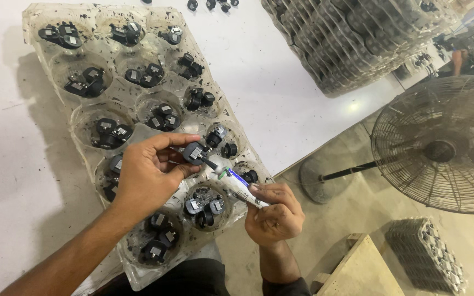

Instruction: The person picks small black plastic components one at a time from a molded tray on the workbench, holds each in one hand, and squeezes adhesive from a tube onto the part with the other hand, then places the treated part back on the table or tray and reaches for the next one.

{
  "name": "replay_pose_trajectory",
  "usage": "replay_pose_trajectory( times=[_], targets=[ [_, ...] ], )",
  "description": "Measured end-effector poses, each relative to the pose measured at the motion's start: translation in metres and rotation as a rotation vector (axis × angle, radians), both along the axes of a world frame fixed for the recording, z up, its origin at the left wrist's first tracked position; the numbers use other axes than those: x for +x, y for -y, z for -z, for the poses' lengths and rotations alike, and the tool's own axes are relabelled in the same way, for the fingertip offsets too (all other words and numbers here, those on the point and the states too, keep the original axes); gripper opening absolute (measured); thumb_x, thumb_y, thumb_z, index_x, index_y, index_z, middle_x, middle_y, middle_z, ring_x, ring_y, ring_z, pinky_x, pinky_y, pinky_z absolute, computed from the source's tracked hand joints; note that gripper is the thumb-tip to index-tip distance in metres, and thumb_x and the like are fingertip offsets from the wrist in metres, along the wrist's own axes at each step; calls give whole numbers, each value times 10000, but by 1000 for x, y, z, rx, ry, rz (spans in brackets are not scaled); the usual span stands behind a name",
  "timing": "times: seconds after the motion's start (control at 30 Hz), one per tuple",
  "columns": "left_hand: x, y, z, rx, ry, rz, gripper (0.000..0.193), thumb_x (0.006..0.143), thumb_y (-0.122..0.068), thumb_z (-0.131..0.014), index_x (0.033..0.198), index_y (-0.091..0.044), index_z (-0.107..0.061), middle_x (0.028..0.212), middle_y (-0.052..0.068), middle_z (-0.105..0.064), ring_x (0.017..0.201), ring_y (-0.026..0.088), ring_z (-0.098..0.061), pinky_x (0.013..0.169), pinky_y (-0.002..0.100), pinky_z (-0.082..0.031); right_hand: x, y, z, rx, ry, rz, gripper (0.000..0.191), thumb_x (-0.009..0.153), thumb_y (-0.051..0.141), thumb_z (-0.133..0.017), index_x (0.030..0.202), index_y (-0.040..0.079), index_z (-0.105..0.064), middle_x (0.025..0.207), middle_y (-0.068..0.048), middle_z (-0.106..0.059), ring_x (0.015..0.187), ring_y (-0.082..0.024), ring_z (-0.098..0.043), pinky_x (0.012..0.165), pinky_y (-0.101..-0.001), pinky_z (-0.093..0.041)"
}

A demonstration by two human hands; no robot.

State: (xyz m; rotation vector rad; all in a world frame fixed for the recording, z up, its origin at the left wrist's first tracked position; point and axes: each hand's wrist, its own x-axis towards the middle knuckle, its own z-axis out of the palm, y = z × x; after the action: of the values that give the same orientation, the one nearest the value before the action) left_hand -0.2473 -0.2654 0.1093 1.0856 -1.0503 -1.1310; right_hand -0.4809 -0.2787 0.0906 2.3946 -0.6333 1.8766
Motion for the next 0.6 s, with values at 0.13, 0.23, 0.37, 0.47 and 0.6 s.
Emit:
replay_pose_trajectory(
  times=[0.13,0.23,0.37,0.47,0.6],
  targets=[
    [0,0,1,-2,-50,9,466,790,211,-633,1205,9,-698,1035,124,-776,895,155,-785,823,258,-669,0,-3,-3,2,-12,10,467,748,-128,-796,662,89,-391,900,-165,-731,789,-248,-737,673,-330,-620],
    [1,0,4,-1,-66,4,456,799,210,-633,1204,9,-694,1044,117,-775,896,156,-784,819,260,-668,1,-4,-4,5,-12,19,473,743,-125,-804,655,89,-392,900,-165,-740,775,-234,-733,658,-319,-611],
    [1,1,10,-21,-77,-9,450,799,216,-630,1194,12,-693,1074,95,-760,904,140,-766,817,258,-667,2,-4,-4,4,-23,17,469,749,-121,-798,656,91,-390,903,-161,-743,781,-231,-735,665,-321,-614],
    [0,3,19,-44,-132,-20,451,798,214,-652,1201,14,-694,1075,85,-749,906,121,-734,829,254,-654,2,-4,-3,5,-29,16,470,757,-108,-810,660,91,-395,911,-162,-742,791,-237,-740,660,-312,-604],
    [-5,3,33,-14,-247,6,457,797,177,-709,1221,7,-707,1032,76,-745,922,109,-708,865,260,-633,4,-1,0,-12,-23,59,482,772,-75,-835,678,96,-395,920,-182,-743,801,-241,-746,643,-296,-593]
  ],
)
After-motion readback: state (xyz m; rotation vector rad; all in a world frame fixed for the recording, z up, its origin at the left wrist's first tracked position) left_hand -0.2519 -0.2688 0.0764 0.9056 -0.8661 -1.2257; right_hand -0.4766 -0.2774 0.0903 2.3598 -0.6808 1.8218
